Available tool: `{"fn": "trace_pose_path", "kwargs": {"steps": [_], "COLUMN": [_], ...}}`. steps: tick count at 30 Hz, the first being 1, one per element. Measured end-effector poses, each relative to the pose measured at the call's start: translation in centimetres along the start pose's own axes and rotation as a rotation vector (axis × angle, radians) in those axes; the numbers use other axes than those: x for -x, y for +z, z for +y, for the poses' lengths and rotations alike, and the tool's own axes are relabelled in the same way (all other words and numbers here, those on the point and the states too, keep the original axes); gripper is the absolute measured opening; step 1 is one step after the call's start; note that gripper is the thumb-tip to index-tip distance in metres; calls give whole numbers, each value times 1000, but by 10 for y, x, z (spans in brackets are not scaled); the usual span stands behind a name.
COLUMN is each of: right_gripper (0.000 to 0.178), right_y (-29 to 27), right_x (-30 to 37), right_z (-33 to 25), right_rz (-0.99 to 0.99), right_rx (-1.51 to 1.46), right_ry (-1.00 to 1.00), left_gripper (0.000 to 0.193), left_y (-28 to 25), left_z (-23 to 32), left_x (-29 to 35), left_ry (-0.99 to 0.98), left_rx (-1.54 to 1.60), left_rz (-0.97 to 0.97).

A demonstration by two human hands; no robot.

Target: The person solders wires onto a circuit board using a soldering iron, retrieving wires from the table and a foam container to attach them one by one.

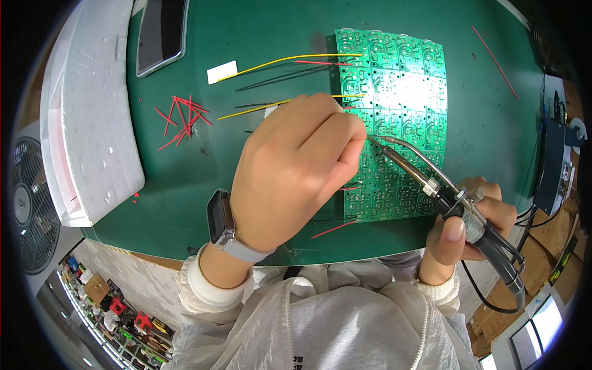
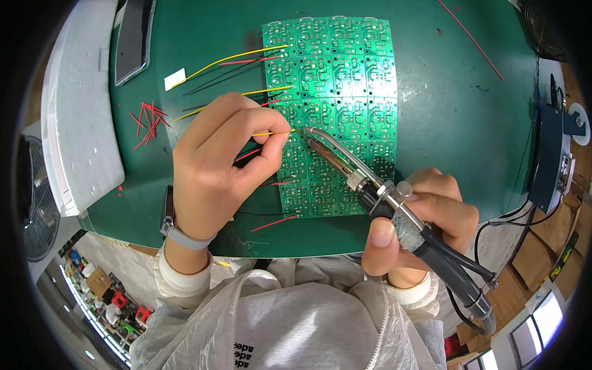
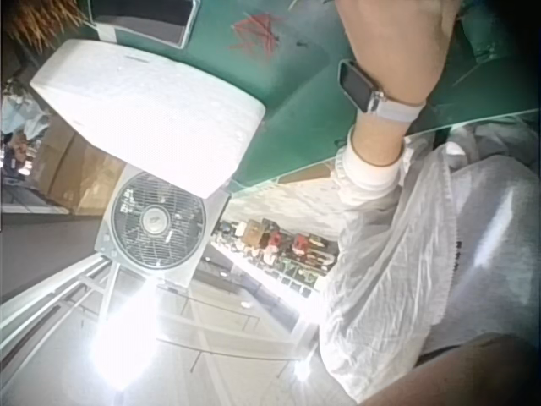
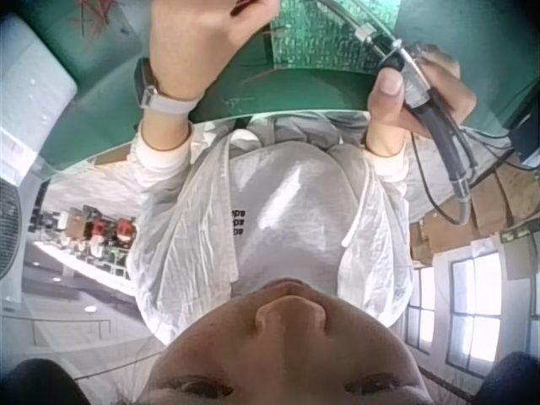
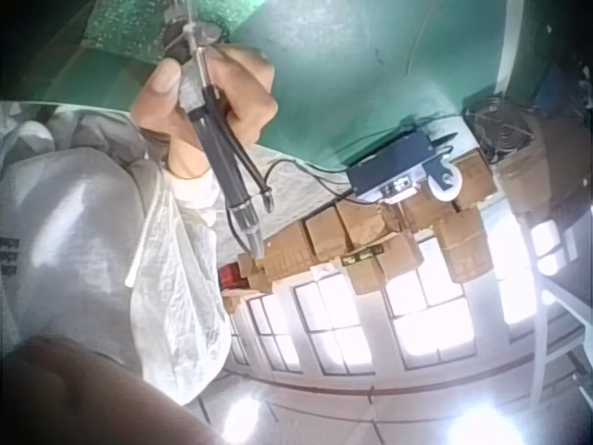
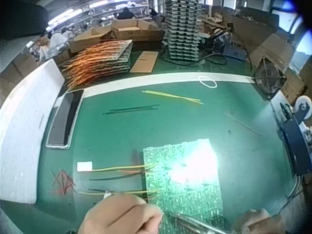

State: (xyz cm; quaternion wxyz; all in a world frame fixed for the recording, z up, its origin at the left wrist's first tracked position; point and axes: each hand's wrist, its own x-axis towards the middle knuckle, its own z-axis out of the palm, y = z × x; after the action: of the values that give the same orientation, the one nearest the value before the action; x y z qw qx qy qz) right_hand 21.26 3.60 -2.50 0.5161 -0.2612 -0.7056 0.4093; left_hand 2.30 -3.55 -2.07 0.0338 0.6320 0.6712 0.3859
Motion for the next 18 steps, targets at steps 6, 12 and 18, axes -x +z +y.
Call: {"fn": "trace_pose_path", "kwargs": {"steps": [6,12,18], "right_gripper": [39,40,35], "right_y": [0,3,9], "right_x": [5,2,-4], "right_z": [-3,-9,-7], "right_rz": [-4,-50,135], "right_rx": [22,21,111], "right_ry": [16,0,-78], "left_gripper": [18,20,22], "left_y": [-3,-2,0], "left_z": [-2,-1,0], "left_x": [2,3,2], "left_ry": [9,7,19], "left_rx": [21,37,45], "left_rz": [-21,-3,15]}}
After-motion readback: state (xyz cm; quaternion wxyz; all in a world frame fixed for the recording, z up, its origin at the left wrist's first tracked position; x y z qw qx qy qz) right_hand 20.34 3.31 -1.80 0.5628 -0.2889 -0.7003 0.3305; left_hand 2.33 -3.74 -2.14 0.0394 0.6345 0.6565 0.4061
